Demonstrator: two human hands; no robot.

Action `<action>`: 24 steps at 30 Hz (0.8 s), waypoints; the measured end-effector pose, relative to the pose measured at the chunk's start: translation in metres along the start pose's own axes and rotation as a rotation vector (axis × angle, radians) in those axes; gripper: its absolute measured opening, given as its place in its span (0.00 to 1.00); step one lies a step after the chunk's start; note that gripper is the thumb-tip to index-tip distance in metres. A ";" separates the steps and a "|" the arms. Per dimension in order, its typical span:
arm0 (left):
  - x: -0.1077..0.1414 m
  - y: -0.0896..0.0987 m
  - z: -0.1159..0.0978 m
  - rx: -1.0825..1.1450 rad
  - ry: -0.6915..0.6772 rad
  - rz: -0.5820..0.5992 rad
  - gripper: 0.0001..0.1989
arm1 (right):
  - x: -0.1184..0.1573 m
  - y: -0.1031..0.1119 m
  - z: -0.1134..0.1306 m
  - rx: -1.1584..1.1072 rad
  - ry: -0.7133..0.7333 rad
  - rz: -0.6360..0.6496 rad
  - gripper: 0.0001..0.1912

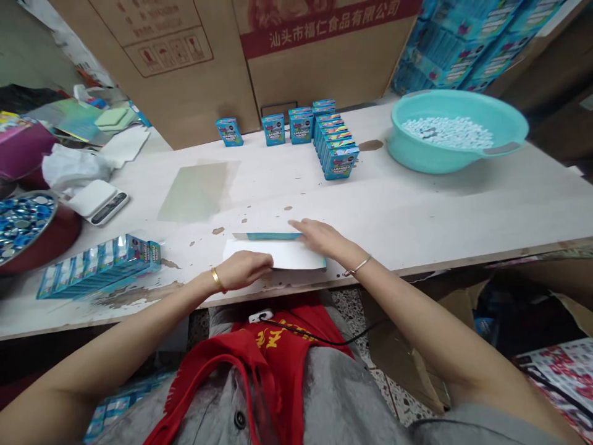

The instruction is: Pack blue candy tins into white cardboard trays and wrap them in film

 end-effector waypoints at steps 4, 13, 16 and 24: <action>-0.025 0.002 0.025 0.176 0.066 -0.097 0.06 | 0.037 0.016 0.043 -0.052 0.122 -0.335 0.22; -0.007 -0.022 0.015 -0.315 -0.071 -0.291 0.16 | 0.069 -0.057 0.053 0.289 0.054 -0.443 0.14; -0.005 -0.035 0.012 -0.332 0.000 -0.243 0.10 | 0.062 -0.058 0.050 0.305 -0.015 -0.331 0.09; -0.017 -0.033 0.029 0.087 0.026 -0.169 0.07 | 0.052 -0.057 0.044 0.261 -0.128 -0.052 0.06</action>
Point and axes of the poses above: each hand's wrist, its own x-axis away from the middle knuckle, its own y-axis out of the back of the hand, z = x × y, the point moved 6 cm from there along -x, towards the middle knuckle, and after that the axes turned 3 degrees about -x, right-handed, at the moved point
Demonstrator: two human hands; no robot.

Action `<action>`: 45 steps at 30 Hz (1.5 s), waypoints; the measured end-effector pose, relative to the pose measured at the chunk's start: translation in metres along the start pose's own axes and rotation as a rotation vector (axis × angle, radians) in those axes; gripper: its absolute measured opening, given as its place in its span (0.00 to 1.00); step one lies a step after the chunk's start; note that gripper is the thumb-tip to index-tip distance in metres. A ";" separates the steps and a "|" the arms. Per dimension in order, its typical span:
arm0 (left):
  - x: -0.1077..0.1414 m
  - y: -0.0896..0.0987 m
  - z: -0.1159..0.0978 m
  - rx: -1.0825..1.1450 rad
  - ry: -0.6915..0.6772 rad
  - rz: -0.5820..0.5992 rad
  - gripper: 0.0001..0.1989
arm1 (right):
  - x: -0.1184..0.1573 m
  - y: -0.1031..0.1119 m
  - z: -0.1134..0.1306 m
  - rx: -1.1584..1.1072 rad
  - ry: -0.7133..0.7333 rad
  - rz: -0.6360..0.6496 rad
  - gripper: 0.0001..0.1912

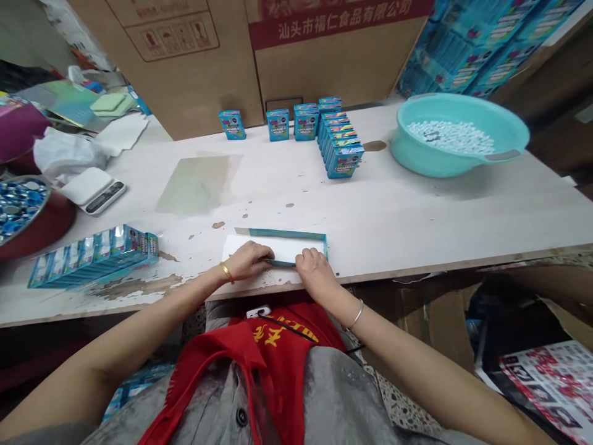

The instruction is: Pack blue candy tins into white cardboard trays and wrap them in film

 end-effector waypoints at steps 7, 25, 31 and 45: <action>-0.020 0.006 0.012 0.057 -0.049 0.255 0.09 | -0.023 0.006 -0.015 -0.241 0.016 0.452 0.16; -0.006 -0.008 -0.026 0.098 0.213 -0.048 0.10 | -0.028 0.024 -0.040 -0.118 0.205 0.099 0.12; 0.006 0.044 -0.013 -0.164 -0.048 -0.300 0.16 | -0.001 0.044 0.028 -0.087 0.232 -0.047 0.26; 0.027 -0.001 -0.023 -0.230 -0.354 0.070 0.10 | 0.027 0.020 0.012 -0.396 0.307 -0.109 0.14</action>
Point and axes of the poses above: each hand's wrist, its own x-axis away from the middle knuckle, its own y-axis out of the back of the hand, z = x × y, the point moved 6 cm from there along -x, towards the middle knuckle, and after that the axes turned 3 degrees about -x, right-handed, at the moved point
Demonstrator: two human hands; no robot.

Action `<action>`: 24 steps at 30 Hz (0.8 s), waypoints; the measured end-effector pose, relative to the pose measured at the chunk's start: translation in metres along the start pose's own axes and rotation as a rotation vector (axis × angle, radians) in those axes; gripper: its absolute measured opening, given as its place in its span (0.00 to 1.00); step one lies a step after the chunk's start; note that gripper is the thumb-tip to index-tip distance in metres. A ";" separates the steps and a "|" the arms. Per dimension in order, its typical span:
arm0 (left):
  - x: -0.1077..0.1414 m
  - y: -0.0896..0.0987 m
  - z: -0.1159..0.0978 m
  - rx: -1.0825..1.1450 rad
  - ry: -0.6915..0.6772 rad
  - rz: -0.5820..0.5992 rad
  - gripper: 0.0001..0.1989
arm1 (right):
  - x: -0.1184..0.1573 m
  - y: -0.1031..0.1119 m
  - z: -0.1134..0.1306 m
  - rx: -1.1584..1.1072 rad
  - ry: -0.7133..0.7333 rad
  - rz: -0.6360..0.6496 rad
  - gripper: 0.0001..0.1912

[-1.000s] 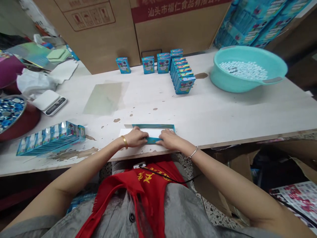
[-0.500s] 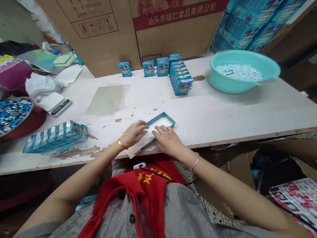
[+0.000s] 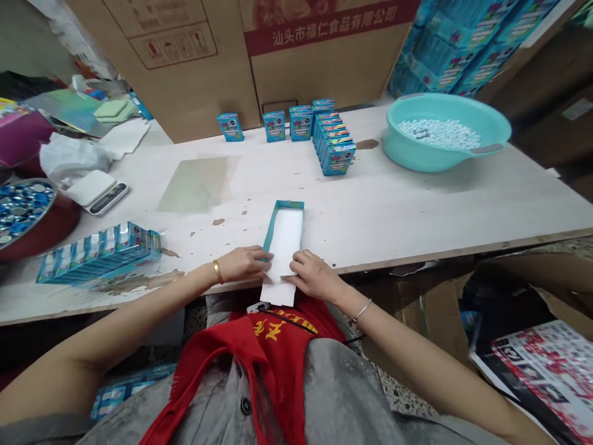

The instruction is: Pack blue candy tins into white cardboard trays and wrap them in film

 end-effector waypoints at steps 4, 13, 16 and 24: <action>-0.013 -0.004 -0.008 -0.065 0.173 -0.077 0.15 | 0.003 -0.010 -0.002 0.007 -0.002 -0.113 0.10; -0.009 -0.006 -0.010 0.287 0.279 -0.205 0.13 | 0.041 -0.023 0.002 -0.010 0.182 -0.090 0.32; -0.008 -0.006 -0.004 0.417 0.314 -0.280 0.09 | 0.042 -0.025 0.003 -0.010 0.175 -0.086 0.37; 0.002 -0.002 -0.011 0.552 0.168 -0.286 0.18 | 0.028 -0.013 0.001 -0.239 0.018 -0.372 0.22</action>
Point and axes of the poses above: each hand's wrist, its own x-axis away from the middle knuckle, its own y-axis out of the back of the hand, z = x × y, the point moved 6 cm from there along -x, towards the middle knuckle, and after that the axes turned 3 degrees about -x, right-handed, at the moved point
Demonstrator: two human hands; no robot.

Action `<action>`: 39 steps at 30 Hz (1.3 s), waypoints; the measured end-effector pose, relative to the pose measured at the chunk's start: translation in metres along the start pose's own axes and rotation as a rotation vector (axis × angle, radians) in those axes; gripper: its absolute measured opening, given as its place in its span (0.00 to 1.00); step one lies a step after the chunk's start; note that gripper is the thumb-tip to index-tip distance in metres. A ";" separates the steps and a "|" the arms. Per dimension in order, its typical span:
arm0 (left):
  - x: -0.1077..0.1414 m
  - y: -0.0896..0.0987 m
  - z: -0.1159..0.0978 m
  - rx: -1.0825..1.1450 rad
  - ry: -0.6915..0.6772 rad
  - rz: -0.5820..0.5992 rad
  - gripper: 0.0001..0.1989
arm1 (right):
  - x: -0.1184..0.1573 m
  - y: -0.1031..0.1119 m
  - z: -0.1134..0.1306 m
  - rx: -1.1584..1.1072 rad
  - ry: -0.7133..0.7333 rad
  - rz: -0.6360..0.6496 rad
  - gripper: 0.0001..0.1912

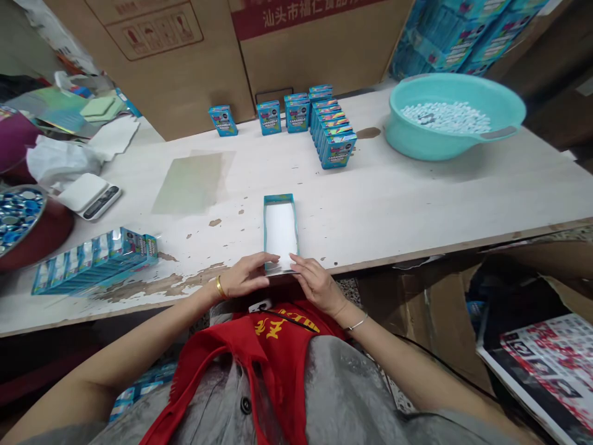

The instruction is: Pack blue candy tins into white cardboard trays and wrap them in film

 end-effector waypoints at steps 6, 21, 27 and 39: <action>-0.007 -0.006 0.011 -0.099 0.275 -0.151 0.17 | -0.007 -0.004 -0.006 0.060 -0.196 -0.118 0.26; -0.004 -0.017 -0.021 -0.733 0.100 -0.005 0.11 | -0.024 -0.025 0.002 0.399 -0.030 0.048 0.09; -0.036 -0.007 -0.010 -0.656 0.270 0.254 0.15 | -0.035 -0.031 -0.010 0.315 -0.168 0.109 0.07; -0.049 0.014 -0.019 -0.537 0.477 0.607 0.09 | -0.053 -0.029 -0.056 -0.219 -0.754 -0.113 0.35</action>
Point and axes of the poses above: each hand's wrist, its own x-axis away from the middle knuckle, its own y-axis out of the back of the hand, z = x × y, the point moved 6 cm from there along -x, towards the middle knuckle, and after that the axes turned 3 degrees about -x, right-handed, at the moved point
